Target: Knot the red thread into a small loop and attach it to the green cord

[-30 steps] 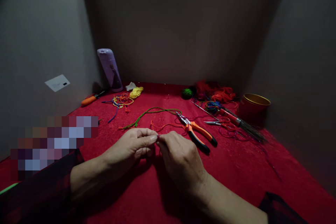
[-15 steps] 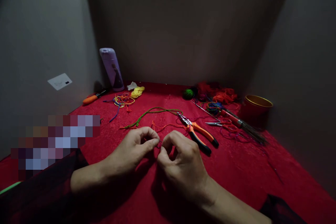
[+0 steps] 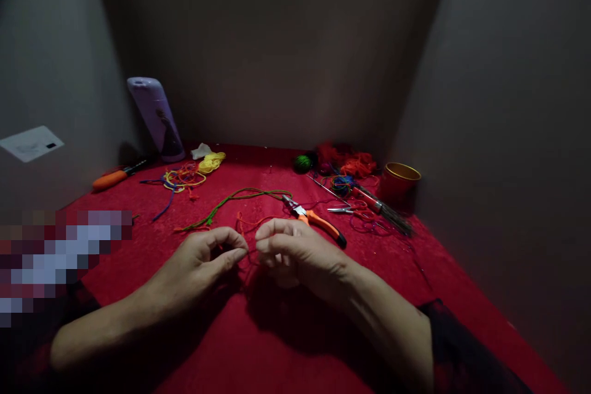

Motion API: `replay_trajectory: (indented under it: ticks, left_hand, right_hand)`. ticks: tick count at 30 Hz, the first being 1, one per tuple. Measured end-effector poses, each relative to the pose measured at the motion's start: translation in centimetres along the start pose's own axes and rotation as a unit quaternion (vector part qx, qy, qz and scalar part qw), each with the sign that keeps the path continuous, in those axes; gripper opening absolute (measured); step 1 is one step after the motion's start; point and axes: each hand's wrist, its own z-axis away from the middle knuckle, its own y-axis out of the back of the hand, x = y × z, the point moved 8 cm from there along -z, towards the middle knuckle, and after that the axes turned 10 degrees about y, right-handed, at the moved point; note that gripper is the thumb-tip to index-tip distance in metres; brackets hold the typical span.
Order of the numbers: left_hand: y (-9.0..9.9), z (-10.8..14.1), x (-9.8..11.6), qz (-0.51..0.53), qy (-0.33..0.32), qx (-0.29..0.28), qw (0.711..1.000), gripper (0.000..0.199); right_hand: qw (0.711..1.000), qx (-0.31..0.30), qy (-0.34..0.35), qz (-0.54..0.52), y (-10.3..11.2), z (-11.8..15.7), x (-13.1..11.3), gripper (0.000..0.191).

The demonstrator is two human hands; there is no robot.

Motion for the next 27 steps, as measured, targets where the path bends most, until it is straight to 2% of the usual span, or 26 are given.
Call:
replay_trajectory:
  ticks: [2,3,6,8,10,13,16,19,22,27]
  left_hand:
    - [0.1,0.1,0.0,-0.002,0.005,0.0,1.0,0.013]
    - [0.2,0.1,0.0,-0.002,0.006,-0.002,1.0,0.013]
    - [0.1,0.2,0.0,-0.001,0.007,-0.014,1.0,0.013]
    - [-0.1,0.2,-0.1,0.003,0.01,-0.025,1.0,0.012]
    - [-0.3,0.1,-0.1,0.005,0.013,-0.033,0.999,0.012]
    - [-0.5,0.3,0.2,0.002,0.005,-0.041,0.999,0.01]
    - [-0.6,0.4,0.3,0.015,0.014,-0.047,0.999,0.008]
    - [-0.8,0.5,-0.1,0.07,0.049,-0.056,0.995,0.007]
    - [-1.1,0.7,-0.2,0.124,0.067,-0.068,0.988,0.008]
    - [-1.1,0.9,0.5,0.158,0.05,-0.089,0.982,0.007]
  right_hand:
    - [0.992,-0.015,-0.003,0.125,0.5,0.6,-1.4,0.013]
    - [0.978,-0.013,0.007,0.209,0.9,0.9,-2.4,0.013]
    - [0.901,0.03,0.066,0.427,2.3,1.7,-5.5,0.018]
    - [0.858,0.071,0.112,0.496,3.3,2.0,-7.2,0.024]
    - [0.823,0.118,0.168,0.529,4.4,2.1,-8.5,0.025]
    - [0.755,0.199,0.249,0.572,6.3,2.6,-10.0,0.027]
    - [0.69,0.269,0.284,0.609,8.3,3.1,-10.8,0.031]
    - [0.642,0.316,0.283,0.638,9.9,3.5,-11.2,0.032]
    - [0.611,0.346,0.265,0.661,11.0,3.8,-11.5,0.033]
    - [0.557,0.39,0.219,0.7,13.0,4.4,-12.0,0.033]
